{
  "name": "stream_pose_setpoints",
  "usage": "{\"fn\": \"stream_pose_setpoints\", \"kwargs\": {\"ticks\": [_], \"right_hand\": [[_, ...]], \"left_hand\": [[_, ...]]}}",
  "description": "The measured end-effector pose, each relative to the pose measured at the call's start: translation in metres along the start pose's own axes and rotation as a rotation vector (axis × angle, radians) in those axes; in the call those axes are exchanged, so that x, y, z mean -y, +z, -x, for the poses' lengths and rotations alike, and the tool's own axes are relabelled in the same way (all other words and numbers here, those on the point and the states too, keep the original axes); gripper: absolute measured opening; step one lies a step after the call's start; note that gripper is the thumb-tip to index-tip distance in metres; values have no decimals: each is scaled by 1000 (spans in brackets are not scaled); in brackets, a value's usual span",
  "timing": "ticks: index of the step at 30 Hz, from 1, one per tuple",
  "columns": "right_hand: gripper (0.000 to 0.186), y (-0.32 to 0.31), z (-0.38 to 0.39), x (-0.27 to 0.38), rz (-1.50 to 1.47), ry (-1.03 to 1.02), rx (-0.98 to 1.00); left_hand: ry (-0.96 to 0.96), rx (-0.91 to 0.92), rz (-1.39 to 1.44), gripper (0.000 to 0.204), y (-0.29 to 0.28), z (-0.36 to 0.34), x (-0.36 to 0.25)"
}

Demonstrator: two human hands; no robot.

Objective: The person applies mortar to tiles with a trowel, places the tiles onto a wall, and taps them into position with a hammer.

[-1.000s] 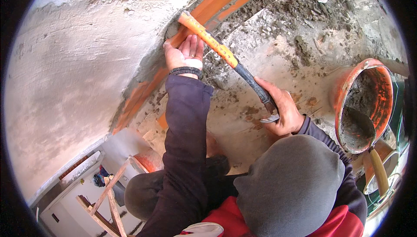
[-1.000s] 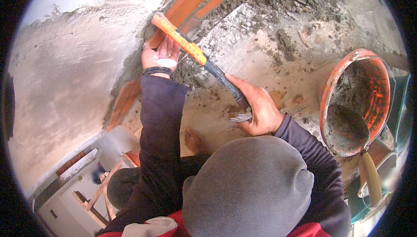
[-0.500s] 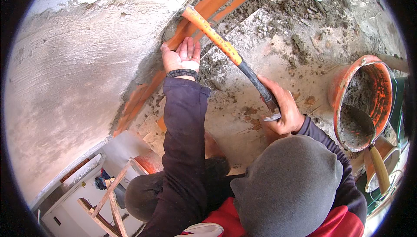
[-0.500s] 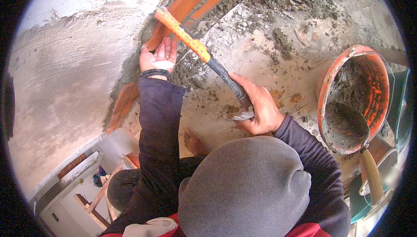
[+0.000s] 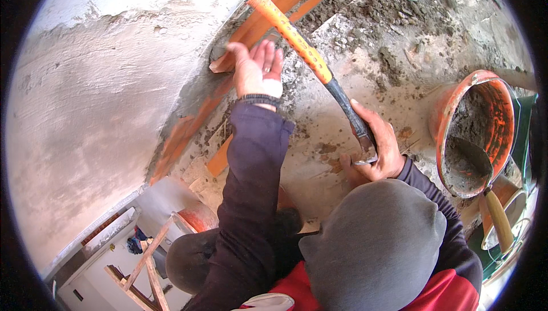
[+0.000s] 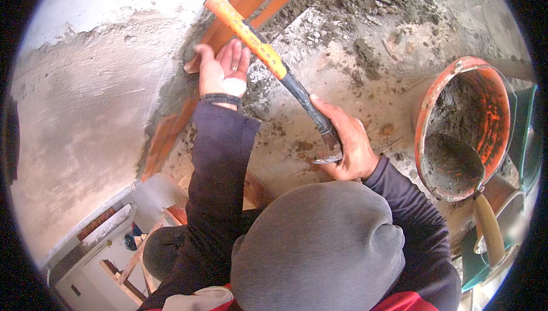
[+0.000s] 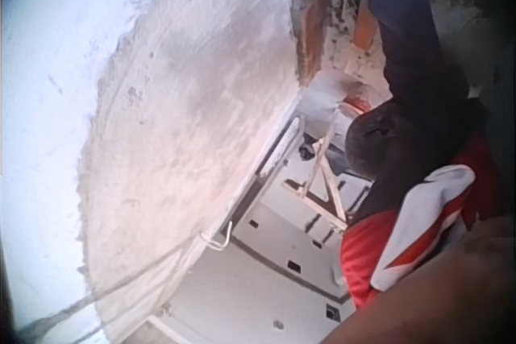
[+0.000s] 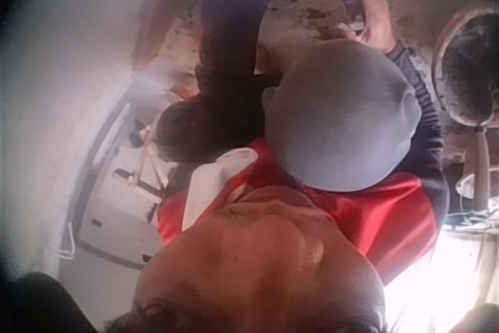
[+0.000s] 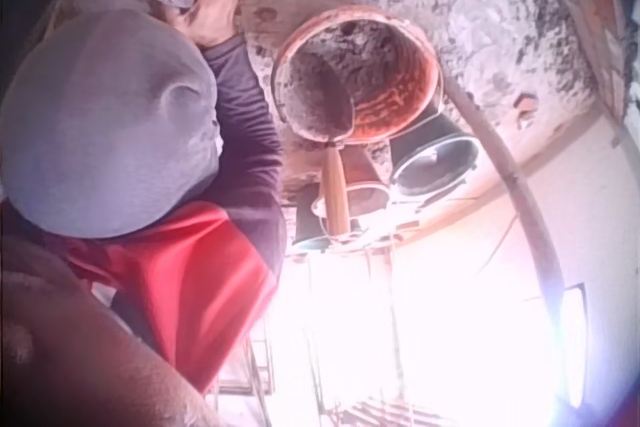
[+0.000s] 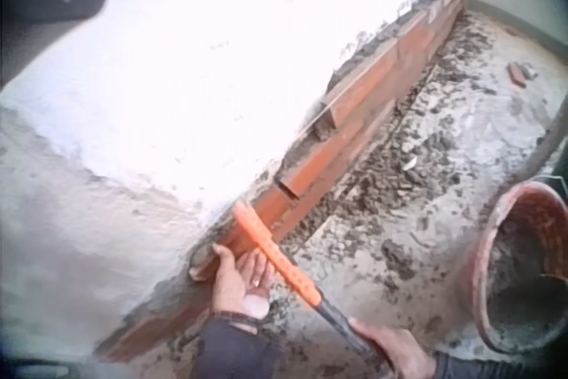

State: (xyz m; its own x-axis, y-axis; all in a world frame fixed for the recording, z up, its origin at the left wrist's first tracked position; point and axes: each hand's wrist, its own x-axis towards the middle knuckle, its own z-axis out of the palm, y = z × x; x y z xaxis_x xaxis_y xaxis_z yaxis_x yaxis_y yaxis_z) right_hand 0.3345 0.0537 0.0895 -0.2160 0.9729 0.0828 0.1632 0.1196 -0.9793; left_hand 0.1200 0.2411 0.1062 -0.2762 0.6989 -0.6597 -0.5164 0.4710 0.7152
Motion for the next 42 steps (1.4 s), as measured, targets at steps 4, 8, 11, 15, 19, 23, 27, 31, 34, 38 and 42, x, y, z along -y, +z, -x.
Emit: {"fn": "stream_pose_setpoints", "kwargs": {"ticks": [4,8,11,15,19,23,27,31,34,38,42], "right_hand": [[93,0,3,3,-10,4,-39],[95,-7,-1,2,-26,74,-14],[97,-9,-4,0,-44,104,-5],[98,-9,-3,-7,-3,50,-23],[97,-8,-1,-3,-18,49,-36],[97,-7,-3,-1,-28,95,-38],[97,-8,-6,1,-47,145,-31],[93,-10,-7,9,-51,153,1],[85,-3,-6,12,32,62,34],[79,-3,-1,14,62,63,76],[84,10,-10,2,36,26,130]], "left_hand": [[-59,11,-42,82,33,-8,-5],[-73,-48,-80,68,46,-13,-7],[-72,-61,-74,59,46,-15,-9],[-87,-60,-36,50,49,-16,-10],[-97,-55,-43,52,47,-17,-8],[-82,-85,-54,50,50,-12,-8],[-63,-105,-39,39,53,-12,-7],[-83,-65,21,47,49,-13,-7],[-59,-90,32,53,41,-2,-8],[52,-228,92,72,15,6,5],[158,-313,72,69,-30,10,-13]]}}
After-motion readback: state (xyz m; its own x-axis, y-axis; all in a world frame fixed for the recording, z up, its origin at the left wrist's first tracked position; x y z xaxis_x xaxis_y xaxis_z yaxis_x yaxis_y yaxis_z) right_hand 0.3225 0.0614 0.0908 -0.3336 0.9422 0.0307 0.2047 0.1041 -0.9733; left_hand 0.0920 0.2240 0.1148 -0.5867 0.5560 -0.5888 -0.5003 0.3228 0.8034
